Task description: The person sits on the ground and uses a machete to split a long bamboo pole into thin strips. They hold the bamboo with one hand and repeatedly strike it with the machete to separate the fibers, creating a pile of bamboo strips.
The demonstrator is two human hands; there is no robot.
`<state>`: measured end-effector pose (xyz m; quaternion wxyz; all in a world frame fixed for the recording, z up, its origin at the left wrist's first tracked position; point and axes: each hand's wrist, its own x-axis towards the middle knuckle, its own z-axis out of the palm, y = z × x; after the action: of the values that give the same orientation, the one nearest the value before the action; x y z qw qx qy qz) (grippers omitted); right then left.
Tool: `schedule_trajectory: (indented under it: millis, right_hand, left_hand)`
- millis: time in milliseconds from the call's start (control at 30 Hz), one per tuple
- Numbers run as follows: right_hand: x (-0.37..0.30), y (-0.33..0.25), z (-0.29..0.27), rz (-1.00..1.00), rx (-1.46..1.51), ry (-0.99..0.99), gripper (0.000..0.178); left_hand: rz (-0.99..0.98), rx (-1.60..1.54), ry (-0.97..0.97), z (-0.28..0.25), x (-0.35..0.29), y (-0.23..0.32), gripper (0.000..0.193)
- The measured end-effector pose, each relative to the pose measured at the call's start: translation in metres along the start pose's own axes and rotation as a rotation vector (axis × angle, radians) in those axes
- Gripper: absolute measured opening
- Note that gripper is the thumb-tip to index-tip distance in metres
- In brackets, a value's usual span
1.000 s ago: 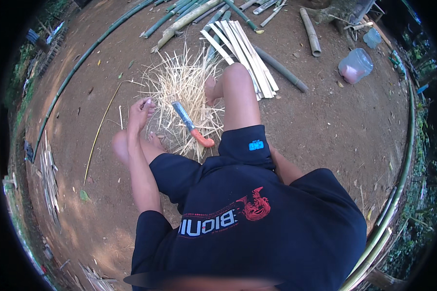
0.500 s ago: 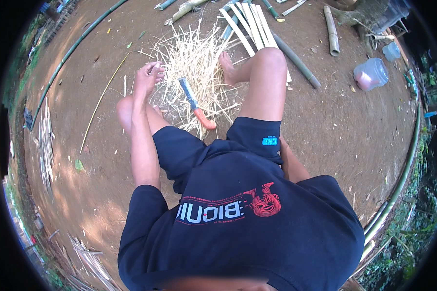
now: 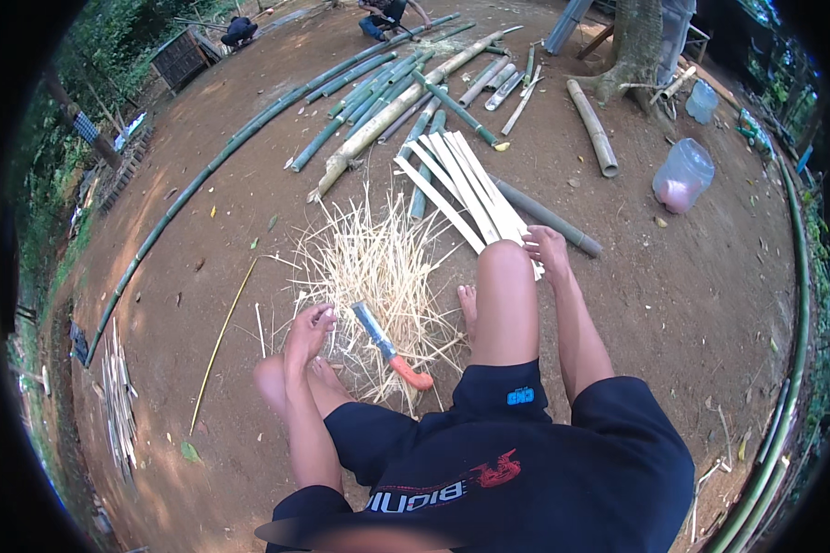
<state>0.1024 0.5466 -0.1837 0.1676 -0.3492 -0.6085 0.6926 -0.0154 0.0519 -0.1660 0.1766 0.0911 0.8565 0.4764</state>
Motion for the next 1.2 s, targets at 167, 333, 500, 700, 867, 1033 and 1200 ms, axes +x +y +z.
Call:
schedule_trajectory:
  millis: [167, 333, 500, 700, 867, 1033, 1200]
  right_hand:
    - [0.027, -0.09, 0.088, -0.249, -0.084, -0.269, 0.033]
    - [0.028, -0.042, 0.144, -0.381, -1.019, -0.557, 0.035]
    - [-0.013, -0.05, 0.161, -0.545, -1.101, -0.841, 0.035]
    - [-0.007, -0.05, 0.162, -0.474, -0.931, -0.646, 0.035]
    - [0.0, -0.039, 0.158, -0.576, -0.957, -0.657, 0.035]
    - [-0.002, -0.04, 0.156, -0.545, -0.945, -0.668, 0.034]
    - [-0.007, -0.045, 0.154, -0.498, -0.936, -0.667, 0.033]
  left_hand:
    - [0.019, 0.021, -0.007, -0.004, 0.007, -0.012, 0.03]
    - [0.038, 0.082, -0.032, 0.0, 0.003, 0.003, 0.031]
    - [0.016, 0.067, 0.017, 0.005, 0.003, -0.008, 0.031]
    - [0.0, -0.043, -0.061, 0.005, 0.004, -0.016, 0.032]
    - [0.047, 0.024, -0.029, 0.005, 0.006, -0.022, 0.031]
    - [0.102, 0.075, 0.004, 0.004, 0.004, -0.024, 0.031]
    - [0.069, 0.087, 0.006, 0.003, -0.001, -0.021, 0.031]
